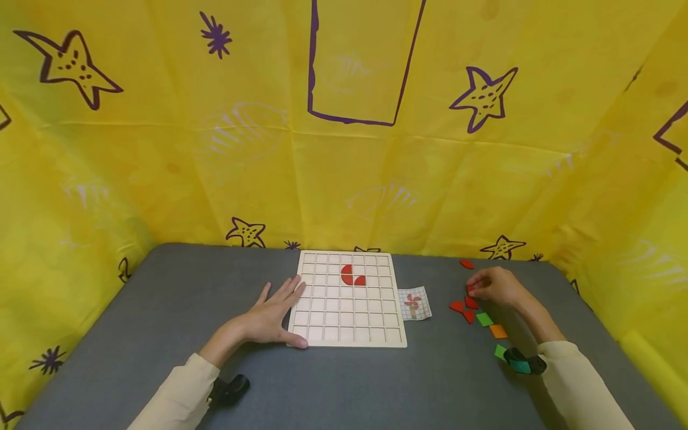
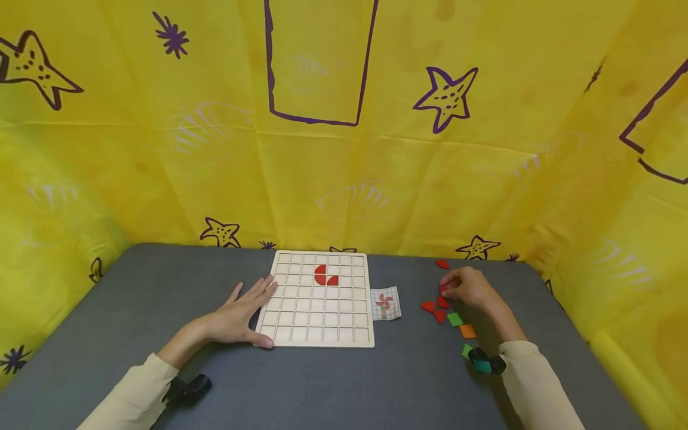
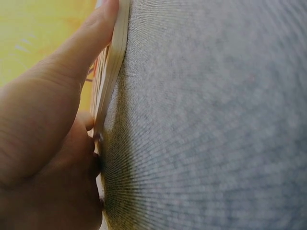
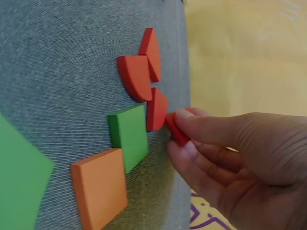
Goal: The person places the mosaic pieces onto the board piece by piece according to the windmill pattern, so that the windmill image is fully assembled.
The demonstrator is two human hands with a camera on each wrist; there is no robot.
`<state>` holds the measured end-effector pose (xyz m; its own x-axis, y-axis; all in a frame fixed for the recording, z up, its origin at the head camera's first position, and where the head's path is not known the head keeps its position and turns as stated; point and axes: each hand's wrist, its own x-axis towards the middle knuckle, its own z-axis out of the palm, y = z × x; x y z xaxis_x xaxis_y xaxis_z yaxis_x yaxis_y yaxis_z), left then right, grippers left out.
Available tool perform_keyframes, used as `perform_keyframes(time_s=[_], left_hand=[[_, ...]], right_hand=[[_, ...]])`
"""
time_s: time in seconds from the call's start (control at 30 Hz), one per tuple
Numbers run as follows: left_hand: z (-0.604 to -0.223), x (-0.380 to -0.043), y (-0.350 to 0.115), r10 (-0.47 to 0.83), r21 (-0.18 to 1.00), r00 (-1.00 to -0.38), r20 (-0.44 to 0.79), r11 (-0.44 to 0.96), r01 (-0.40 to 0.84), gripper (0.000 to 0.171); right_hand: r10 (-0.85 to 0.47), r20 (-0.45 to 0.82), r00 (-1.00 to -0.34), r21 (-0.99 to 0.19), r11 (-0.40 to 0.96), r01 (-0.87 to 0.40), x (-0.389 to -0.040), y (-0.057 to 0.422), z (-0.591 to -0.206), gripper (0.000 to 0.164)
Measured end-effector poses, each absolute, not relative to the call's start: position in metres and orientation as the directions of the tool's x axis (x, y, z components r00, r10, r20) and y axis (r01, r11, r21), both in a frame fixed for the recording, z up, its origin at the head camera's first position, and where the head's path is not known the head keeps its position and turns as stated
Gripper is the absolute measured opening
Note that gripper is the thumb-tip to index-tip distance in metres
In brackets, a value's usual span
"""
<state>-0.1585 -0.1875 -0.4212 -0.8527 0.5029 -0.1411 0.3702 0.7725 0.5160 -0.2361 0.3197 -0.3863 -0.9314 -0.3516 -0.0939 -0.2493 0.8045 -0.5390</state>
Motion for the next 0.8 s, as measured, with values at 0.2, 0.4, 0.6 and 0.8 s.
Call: perform_keyframes(time_s=[0.2, 0.4, 0.6, 0.8], left_hand=[[-0.421, -0.159, -0.187, 0.503, 0.511, -0.853, -0.141, 0.775, 0.372, 0.121], [-0.42, -0.159, -0.187, 0.501, 0.511, -0.855, -0.138, 0.775, 0.372, 0.121], [-0.42, -0.159, -0.187, 0.501, 0.509, -0.854, -0.144, 0.777, 0.37, 0.121], [-0.42, -0.159, -0.186, 0.496, 0.516, -0.855, -0.153, 0.778, 0.358, 0.121]], right_hand=[[-0.371, -0.039, -0.928, -0.493, 0.815, -0.305, -0.238, 0.316, -0.378, 0.017], [-0.351, 0.012, -0.936, -0.516, 0.8, -0.307, -0.24, 0.307, -0.368, 0.016], [-0.336, 0.063, -0.94, -0.504, 0.802, -0.321, -0.242, 0.297, -0.365, 0.015], [-0.35, 0.072, -0.934, -0.528, 0.781, -0.333, -0.245, 0.286, -0.367, 0.015]])
